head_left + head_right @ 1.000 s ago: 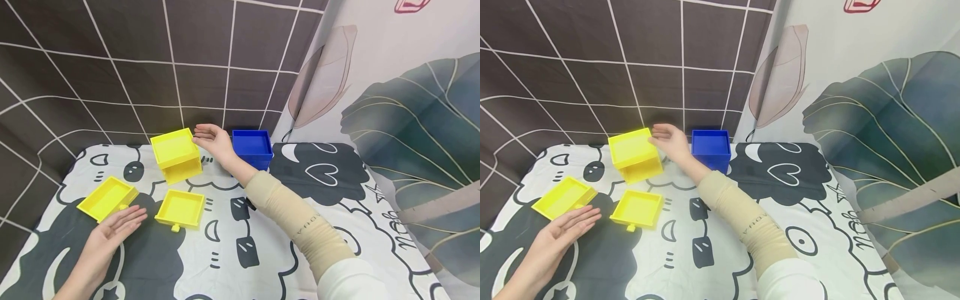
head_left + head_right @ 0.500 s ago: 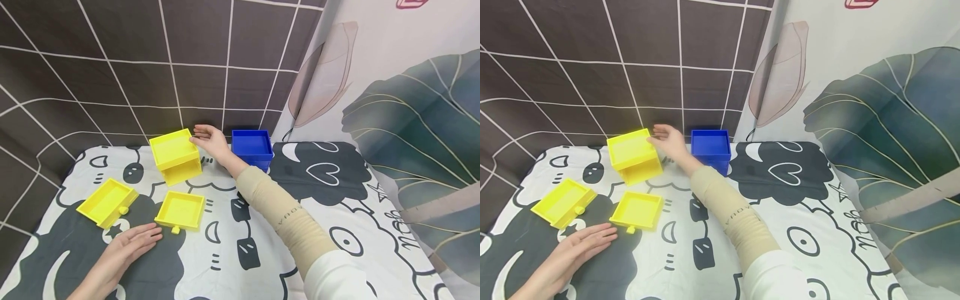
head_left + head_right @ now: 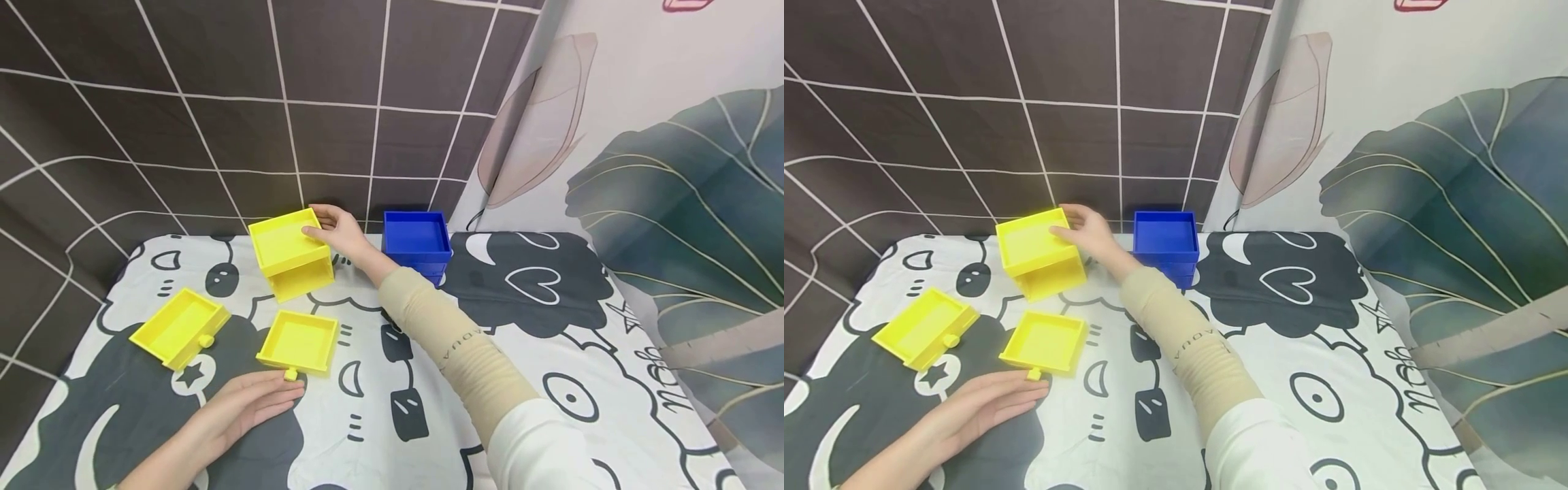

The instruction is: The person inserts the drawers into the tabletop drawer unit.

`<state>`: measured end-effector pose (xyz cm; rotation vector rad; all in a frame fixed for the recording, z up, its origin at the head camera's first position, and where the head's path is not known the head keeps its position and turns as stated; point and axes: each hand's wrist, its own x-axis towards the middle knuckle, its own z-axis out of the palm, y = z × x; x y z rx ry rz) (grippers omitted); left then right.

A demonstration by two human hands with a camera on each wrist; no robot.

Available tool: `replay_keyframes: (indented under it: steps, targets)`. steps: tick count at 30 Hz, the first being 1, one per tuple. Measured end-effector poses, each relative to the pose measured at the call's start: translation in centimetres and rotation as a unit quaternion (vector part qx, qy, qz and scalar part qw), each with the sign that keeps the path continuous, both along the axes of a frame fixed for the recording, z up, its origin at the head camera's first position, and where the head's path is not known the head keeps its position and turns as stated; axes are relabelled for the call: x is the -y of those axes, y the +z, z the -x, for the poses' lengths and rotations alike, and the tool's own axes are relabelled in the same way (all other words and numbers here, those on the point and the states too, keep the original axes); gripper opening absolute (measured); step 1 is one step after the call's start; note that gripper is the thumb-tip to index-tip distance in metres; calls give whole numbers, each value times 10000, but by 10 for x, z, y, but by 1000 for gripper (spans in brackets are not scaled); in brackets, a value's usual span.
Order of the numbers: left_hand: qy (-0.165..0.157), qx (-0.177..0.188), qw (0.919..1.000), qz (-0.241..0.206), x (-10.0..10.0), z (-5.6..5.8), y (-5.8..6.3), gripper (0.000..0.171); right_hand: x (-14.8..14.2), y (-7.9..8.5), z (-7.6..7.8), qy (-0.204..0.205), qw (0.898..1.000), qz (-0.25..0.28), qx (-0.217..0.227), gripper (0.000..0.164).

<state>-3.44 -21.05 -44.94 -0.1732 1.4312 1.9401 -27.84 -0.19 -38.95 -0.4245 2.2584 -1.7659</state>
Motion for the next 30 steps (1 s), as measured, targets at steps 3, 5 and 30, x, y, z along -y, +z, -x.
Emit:
replay_keyframes:
  steps: [3, 5, 30]
  targets:
    - [33, 206, 9997, -161, -4, 2, 0, 27, 0, 1, -1, 28, 9999, 118, 1, 56]
    - [62, 330, 9993, -147, -7, 3, 0, 33, -1, 1, -2, 35, 9998, 175, 20, 56]
    - [448, 410, 9978, -251, -20, 11, -4, 41, -6, -13, -16, -1213, 9911, 395, -388, 48]
